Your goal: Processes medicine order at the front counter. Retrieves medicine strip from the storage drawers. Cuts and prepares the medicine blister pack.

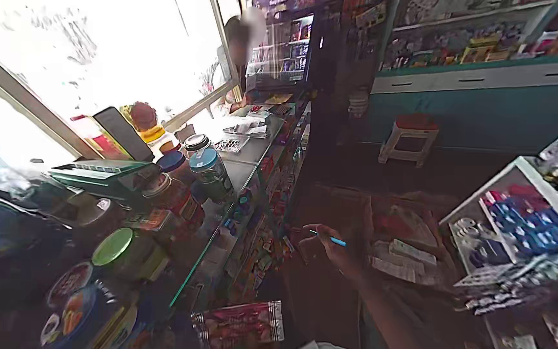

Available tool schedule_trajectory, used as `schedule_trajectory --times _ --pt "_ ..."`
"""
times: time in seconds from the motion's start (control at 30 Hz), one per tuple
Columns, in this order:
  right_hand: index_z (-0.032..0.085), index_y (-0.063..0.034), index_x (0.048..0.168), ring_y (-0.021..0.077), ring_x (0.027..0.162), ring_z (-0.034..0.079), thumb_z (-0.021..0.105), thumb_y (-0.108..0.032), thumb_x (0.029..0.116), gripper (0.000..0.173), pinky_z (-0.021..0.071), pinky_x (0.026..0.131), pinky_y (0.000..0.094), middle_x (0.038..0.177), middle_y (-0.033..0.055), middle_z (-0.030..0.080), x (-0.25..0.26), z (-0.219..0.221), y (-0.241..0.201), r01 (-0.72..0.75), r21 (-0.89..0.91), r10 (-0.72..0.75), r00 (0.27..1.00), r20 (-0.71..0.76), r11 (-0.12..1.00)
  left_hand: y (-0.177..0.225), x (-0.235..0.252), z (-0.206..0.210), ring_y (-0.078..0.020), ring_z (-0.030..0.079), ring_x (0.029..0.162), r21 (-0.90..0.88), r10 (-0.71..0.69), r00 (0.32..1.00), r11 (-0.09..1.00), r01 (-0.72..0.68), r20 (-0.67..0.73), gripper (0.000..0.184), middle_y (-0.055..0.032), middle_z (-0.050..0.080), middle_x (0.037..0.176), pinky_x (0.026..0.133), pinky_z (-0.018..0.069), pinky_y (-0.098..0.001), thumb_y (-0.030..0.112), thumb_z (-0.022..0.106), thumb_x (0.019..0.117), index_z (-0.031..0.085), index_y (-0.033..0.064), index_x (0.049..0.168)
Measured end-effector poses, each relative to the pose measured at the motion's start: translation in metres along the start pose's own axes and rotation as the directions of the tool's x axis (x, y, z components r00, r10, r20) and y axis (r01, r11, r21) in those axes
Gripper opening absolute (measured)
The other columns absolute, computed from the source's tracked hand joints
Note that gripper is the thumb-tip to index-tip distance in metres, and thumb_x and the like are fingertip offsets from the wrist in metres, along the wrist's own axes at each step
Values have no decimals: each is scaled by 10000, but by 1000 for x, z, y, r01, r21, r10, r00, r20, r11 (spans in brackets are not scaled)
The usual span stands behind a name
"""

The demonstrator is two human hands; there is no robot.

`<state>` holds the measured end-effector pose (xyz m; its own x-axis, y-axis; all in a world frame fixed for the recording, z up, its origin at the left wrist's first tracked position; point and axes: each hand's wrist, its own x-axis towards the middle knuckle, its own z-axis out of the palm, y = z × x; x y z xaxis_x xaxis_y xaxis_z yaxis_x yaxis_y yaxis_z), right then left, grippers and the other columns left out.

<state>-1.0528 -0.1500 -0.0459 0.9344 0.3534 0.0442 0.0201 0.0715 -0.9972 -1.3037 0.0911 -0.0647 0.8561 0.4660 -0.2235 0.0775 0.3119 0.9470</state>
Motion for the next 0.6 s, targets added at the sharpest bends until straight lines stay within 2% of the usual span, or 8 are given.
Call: schedule_trajectory --times 0.07,0.13,0.2,0.3,0.37,0.43,0.5,0.6 --pt "643 -28 1300 189 953 758 387 -227 1109 377 627 833 356 1078 94 776 59 6 2 -41 -75 47 996 81 996 -4 47 13 -153 697 835 -14 46 994 999 -45 95 326 -72 722 983 768 612 -372 58 736 890 633 1 1193" --pt "576 -33 1373 154 1110 692 491 -118 1044 350 599 863 313 1273 80 698 111 8 5 -16 -211 55 981 184 977 23 91 40 -91 713 841 -185 113 973 980 -76 200 343 10 764 982 801 610 -320 152 838 823 719 170 1144" --pt "507 5 1443 215 1250 614 539 -54 968 480 513 1018 352 1411 153 604 168 3 11 145 -414 -32 963 267 899 51 132 64 -79 729 965 -316 200 936 943 -104 290 371 37 774 1072 904 604 -323 150 833 831 740 254 1174" --pt "519 8 1449 331 1196 642 566 -92 963 498 506 1023 470 1396 208 609 273 4 17 319 -616 -114 930 348 720 57 177 74 -72 702 1081 -346 302 902 919 -189 310 421 51 751 1178 980 574 -318 111 779 882 709 270 1266" --pt "500 -44 1487 381 1285 592 525 -65 971 517 484 1054 542 1464 209 556 359 15 17 355 -760 -73 922 379 544 49 195 78 -104 706 1075 -275 314 937 924 -264 156 440 22 752 1165 971 577 -346 81 804 849 692 195 1259" --pt "531 -47 1459 493 1264 559 601 -34 939 525 469 951 673 1380 284 580 439 31 29 367 -839 -63 925 374 402 56 193 104 -102 728 982 -199 205 969 953 -230 -138 406 34 771 1049 903 602 -343 119 863 782 702 165 1152" --pt "511 -57 1474 530 1326 491 683 -93 897 603 416 974 719 1314 307 616 512 53 33 331 -897 24 935 353 293 50 193 127 -85 723 994 -168 240 919 938 -303 -313 377 48 766 1073 927 594 -325 149 832 840 696 181 1190" --pt "316 -62 1592 560 1282 509 703 -150 886 810 403 978 722 1301 356 594 574 72 26 306 -929 118 935 335 209 35 184 179 -42 704 794 -151 226 769 910 -385 -598 311 66 760 947 753 597 -261 112 790 859 680 241 1119"
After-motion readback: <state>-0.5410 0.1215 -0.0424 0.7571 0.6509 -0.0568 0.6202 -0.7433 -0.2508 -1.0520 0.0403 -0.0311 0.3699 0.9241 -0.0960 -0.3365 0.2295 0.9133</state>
